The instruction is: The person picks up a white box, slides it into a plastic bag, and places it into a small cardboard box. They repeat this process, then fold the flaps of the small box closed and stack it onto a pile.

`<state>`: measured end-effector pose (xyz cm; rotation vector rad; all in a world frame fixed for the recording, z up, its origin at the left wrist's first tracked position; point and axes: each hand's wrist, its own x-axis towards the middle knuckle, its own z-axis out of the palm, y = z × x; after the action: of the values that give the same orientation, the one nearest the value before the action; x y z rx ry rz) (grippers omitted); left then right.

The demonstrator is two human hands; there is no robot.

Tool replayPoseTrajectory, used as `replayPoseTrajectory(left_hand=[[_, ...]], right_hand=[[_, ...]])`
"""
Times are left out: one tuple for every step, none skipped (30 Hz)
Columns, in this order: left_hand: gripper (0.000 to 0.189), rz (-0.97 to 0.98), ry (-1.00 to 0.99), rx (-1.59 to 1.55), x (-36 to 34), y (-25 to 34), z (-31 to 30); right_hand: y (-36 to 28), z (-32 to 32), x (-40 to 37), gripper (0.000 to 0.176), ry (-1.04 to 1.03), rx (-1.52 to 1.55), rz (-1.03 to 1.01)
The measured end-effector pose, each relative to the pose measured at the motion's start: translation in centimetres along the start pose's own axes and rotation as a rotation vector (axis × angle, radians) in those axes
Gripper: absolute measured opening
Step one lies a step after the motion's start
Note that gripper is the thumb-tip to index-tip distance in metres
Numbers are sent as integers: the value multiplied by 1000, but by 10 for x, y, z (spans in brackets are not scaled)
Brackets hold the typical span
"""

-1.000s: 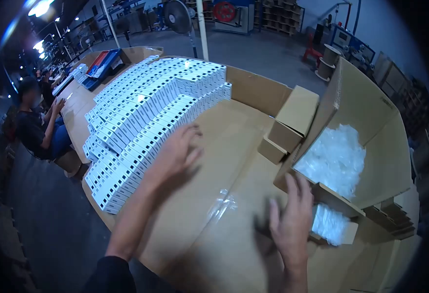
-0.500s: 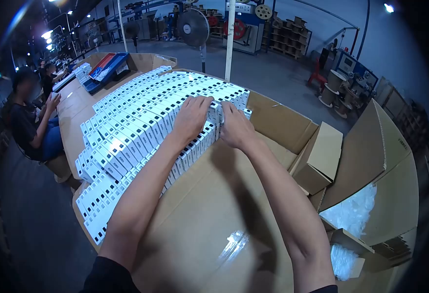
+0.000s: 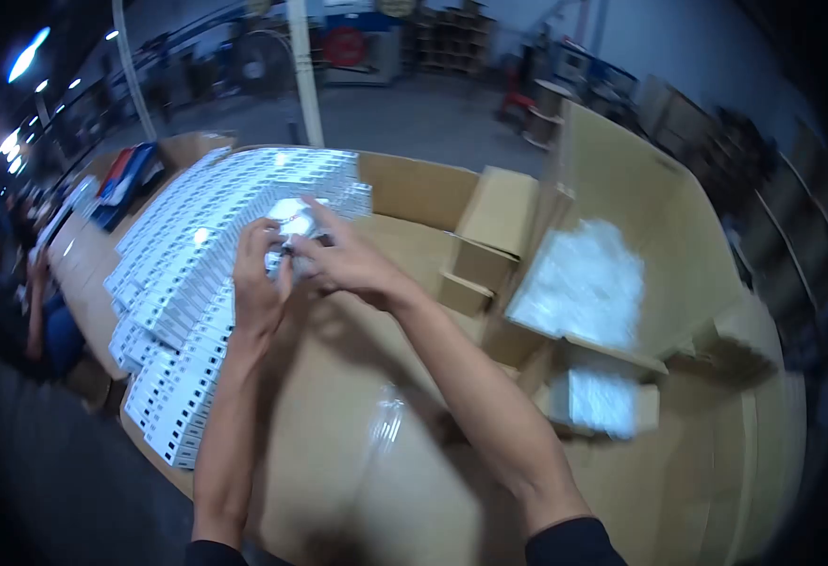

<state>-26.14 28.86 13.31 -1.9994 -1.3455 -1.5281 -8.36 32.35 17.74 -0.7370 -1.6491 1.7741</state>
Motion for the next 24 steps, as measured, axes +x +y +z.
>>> replayPoseTrajectory(left_hand=[[33,36,7,11,-4,29,-5],[34,89,43,33,-14,54,-8],[36,129,10,-1,-18,82,-15],[38,126,-33,-29,-25,109,-23],[39,129,-68,-50,-28,134,-28],[40,140,-121,-82,-27,157,-34],[37,135,-177,-193,-29,175,-37],[33,128,-244,-306,-30,191,-37],[30,120,-311,-372,-25,205,-32],[27,109,-374,-436,-20,218,-23],[24,89,-437,-492,-18,230,-15],[22,94,-464,-491,-12,242,2],[20,98,-497,-495,0,255,26],[19,103,-534,-500,12,267,52],[19,127,-572,-526,24,276,82],[19,151,-609,-551,35,282,116],[21,186,-603,-485,42,286,153],[24,222,-593,-418,49,288,192],[29,234,-556,-385,55,286,233],[33,245,-521,-354,61,284,273],[39,217,-546,-272,70,283,309],[44,191,-570,-189,78,282,338],[42,234,-592,-192,83,280,359],[41,280,-612,-192,89,276,377]], right_hand=[[3,6,-21,63,18,24,-70],[-2,6,-39,57,25,21,-159],[-7,0,-59,50,27,27,-195],[-7,0,-82,44,26,54,-224],[-12,-5,-110,32,40,-28,-231],[-10,-15,-135,27,50,-154,-257],[-8,-23,-164,25,80,-220,-369],[-15,-35,-197,22,65,-309,-332],[-15,-54,-225,20,37,-425,-337],[-19,-64,-255,19,154,-453,-300],[-31,-75,-280,21,213,-231,-110],[-35,-95,-299,22,384,-678,-315],[-36,-118,-314,26,503,-851,-353],[-43,-132,-327,26,659,-888,-300],[-47,-146,-335,26,766,-936,-253],[-50,-158,-340,25,871,-983,-205],[-44,-173,-340,25,941,-1017,-234],[-31,-192,-335,26,1011,-1053,-265],[-22,-209,-333,27,1083,-1090,-297],[-19,-218,-331,28,1132,-1094,-264],[-15,-224,-325,29,1182,-1096,-231],[-12,-230,-321,30,1232,-1096,-201],[-9,-239,-319,34,1250,-1052,-168],[-6,-245,-318,35,1247,-1038,-153]])
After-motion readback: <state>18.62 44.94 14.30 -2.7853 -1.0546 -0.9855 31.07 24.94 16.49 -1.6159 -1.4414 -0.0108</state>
